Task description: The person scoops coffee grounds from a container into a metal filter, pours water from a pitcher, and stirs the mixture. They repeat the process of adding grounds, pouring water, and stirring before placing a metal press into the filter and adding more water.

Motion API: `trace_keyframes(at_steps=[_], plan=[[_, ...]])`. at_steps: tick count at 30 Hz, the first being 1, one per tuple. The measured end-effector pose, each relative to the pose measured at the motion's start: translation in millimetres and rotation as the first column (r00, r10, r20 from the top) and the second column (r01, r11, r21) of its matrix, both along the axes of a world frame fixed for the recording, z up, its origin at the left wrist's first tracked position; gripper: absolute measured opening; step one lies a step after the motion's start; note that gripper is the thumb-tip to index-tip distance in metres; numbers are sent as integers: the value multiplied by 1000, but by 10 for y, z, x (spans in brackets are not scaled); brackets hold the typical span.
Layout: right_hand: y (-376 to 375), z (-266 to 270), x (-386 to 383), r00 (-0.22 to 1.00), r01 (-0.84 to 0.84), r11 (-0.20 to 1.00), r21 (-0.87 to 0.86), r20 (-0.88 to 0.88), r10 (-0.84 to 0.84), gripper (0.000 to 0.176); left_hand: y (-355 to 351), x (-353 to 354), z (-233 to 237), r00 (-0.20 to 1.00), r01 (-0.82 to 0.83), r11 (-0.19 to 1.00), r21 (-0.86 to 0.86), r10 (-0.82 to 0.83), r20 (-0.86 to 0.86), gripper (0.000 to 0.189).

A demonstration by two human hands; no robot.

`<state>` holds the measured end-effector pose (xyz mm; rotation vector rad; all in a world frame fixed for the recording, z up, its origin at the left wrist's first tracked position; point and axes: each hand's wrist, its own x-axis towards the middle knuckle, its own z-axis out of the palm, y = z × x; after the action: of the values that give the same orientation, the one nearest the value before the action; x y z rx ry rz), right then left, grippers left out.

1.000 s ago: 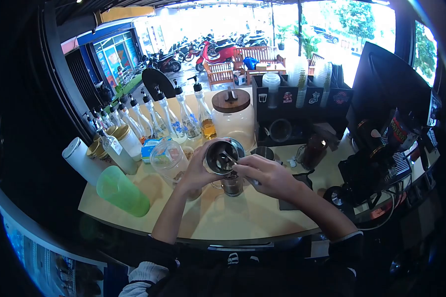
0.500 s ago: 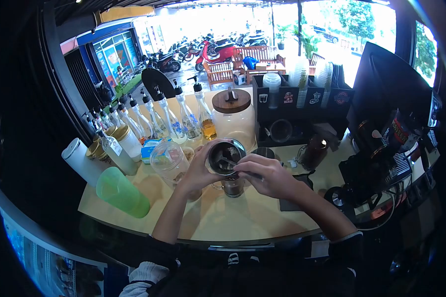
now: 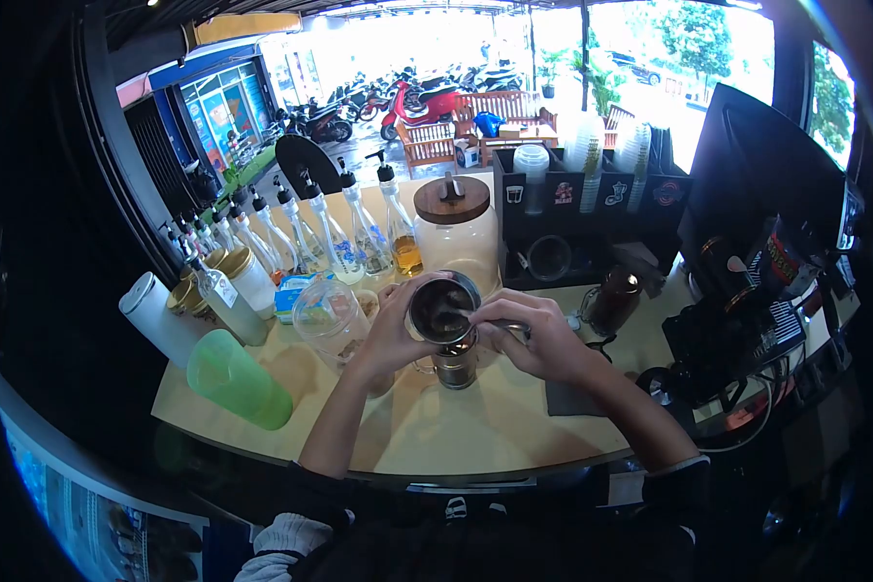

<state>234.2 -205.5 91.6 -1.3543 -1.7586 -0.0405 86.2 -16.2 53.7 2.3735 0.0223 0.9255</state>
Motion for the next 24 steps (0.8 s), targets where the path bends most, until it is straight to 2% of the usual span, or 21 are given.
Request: trace_keyframes(at_steps=[5, 7, 10, 13, 16, 20, 22, 24], plan=[[7, -9, -22, 1000, 5, 1000, 16, 1, -5, 16, -7, 1, 1, 1000, -8, 1000, 17, 8, 9, 80], [16, -7, 4, 998, -11, 1000, 17, -68, 12, 15, 1, -3, -7, 999, -24, 999, 34, 24, 24, 79], [-7, 15, -42, 999, -32, 999, -34, 5, 32, 13, 2, -11, -2, 1000, -30, 999, 40, 30, 3, 78], [18, 6, -36, 999, 41, 999, 34, -35, -40, 11, -12, -16, 8, 1000, -28, 1000, 8, 28, -6, 78], [-1, 33, -45, 999, -29, 1000, 4, 22, 29, 12, -41, -18, 24, 998, -64, 995, 73, 63, 10, 78], [7, 5, -62, 999, 21, 999, 44, 26, -22, 14, -72, -20, 42, 997, -71, 993, 95, 69, 15, 78], [-12, 22, -41, 1000, -8, 1000, -6, -16, 8, 14, -76, -17, 39, 996, -88, 992, 93, 87, 14, 77], [-23, 19, -83, 1000, -14, 1000, 0, 20, 14, 14, -66, 0, 16, 997, -79, 994, 81, 78, 20, 77]])
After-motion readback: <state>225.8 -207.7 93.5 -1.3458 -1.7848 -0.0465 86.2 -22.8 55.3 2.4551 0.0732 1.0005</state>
